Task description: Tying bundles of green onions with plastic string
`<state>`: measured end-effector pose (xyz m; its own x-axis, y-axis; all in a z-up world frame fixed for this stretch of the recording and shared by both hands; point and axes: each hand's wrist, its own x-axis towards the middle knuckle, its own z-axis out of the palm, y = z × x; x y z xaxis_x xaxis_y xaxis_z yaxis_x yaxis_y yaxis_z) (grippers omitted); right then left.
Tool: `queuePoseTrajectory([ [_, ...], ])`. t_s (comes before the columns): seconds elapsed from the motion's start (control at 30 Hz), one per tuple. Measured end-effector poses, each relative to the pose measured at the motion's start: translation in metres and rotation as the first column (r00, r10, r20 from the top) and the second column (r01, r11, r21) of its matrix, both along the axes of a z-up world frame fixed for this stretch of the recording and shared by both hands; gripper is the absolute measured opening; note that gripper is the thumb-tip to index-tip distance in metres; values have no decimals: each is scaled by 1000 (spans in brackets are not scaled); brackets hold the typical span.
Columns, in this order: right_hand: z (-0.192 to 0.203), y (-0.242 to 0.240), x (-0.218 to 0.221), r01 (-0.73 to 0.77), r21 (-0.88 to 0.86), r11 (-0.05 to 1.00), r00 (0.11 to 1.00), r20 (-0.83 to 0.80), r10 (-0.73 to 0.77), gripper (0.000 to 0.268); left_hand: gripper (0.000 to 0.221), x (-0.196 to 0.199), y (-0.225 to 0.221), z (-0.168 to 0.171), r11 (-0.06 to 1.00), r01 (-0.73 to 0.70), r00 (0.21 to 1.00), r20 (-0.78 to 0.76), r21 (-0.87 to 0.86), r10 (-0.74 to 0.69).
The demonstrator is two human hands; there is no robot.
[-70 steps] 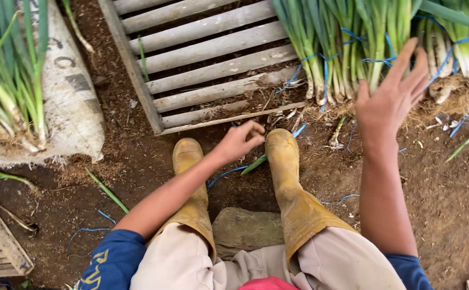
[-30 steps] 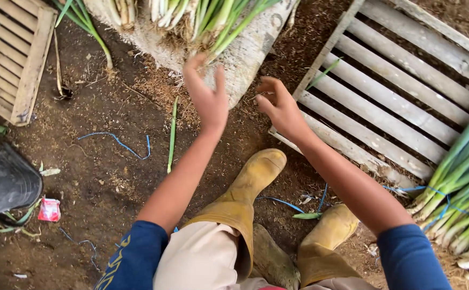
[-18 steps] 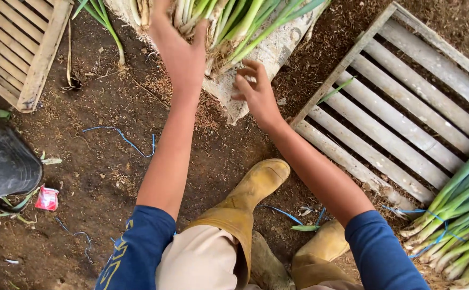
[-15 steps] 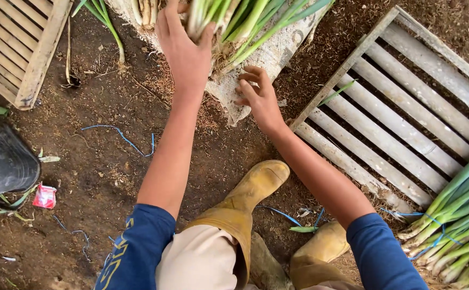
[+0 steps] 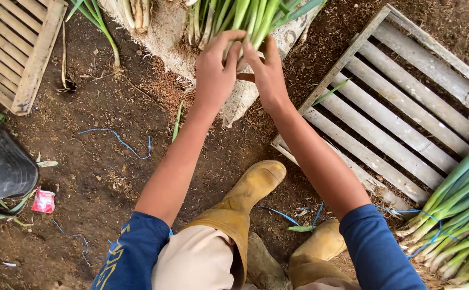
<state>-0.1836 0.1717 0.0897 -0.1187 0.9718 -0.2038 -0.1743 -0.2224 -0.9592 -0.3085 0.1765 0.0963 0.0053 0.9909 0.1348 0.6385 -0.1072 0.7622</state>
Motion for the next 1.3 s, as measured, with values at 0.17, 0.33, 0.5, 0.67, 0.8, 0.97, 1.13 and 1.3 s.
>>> queuePoseTrajectory([
  [0.17, -3, 8, 12, 29, -53, 998, 1000, 14, -28, 42, 12, 8, -10, 10, 992, -41, 961, 268, -117, 71],
  [0.33, -1, 5, 47, -79, -266, 961, 943, -332, -14, 35, 14, 15, -9, 15, 989, 21, 876, 481, -143, 51],
  [0.5, 6, -16, 91, 15, -245, 969, 903, -412, -118, 48, 44, 33, -8, 3, 962, 136, 891, 453, -236, -14],
  [0.67, 19, -59, 131, 5, -96, 995, 908, -417, -44, 56, 73, 93, -8, 22, 878, 370, 833, 527, -305, -168],
  [0.8, 26, -112, 166, -52, 21, 998, 986, -160, 55, 60, 66, 157, -13, 27, 852, 514, 354, 930, -104, -100],
  [0.97, 13, -197, 224, -19, -105, 994, 998, -57, 13, 62, 97, 225, -30, 2, 870, 489, 229, 972, -66, -55],
  [1.13, -11, -264, 271, 193, -103, 976, 980, -30, -197, 88, 85, 307, -62, -7, 800, 600, 329, 919, -24, -219],
  [1.3, -5, -281, 285, 316, -147, 937, 941, 174, -290, 86, 66, 368, -75, -5, 699, 710, 467, 801, -88, -375],
])
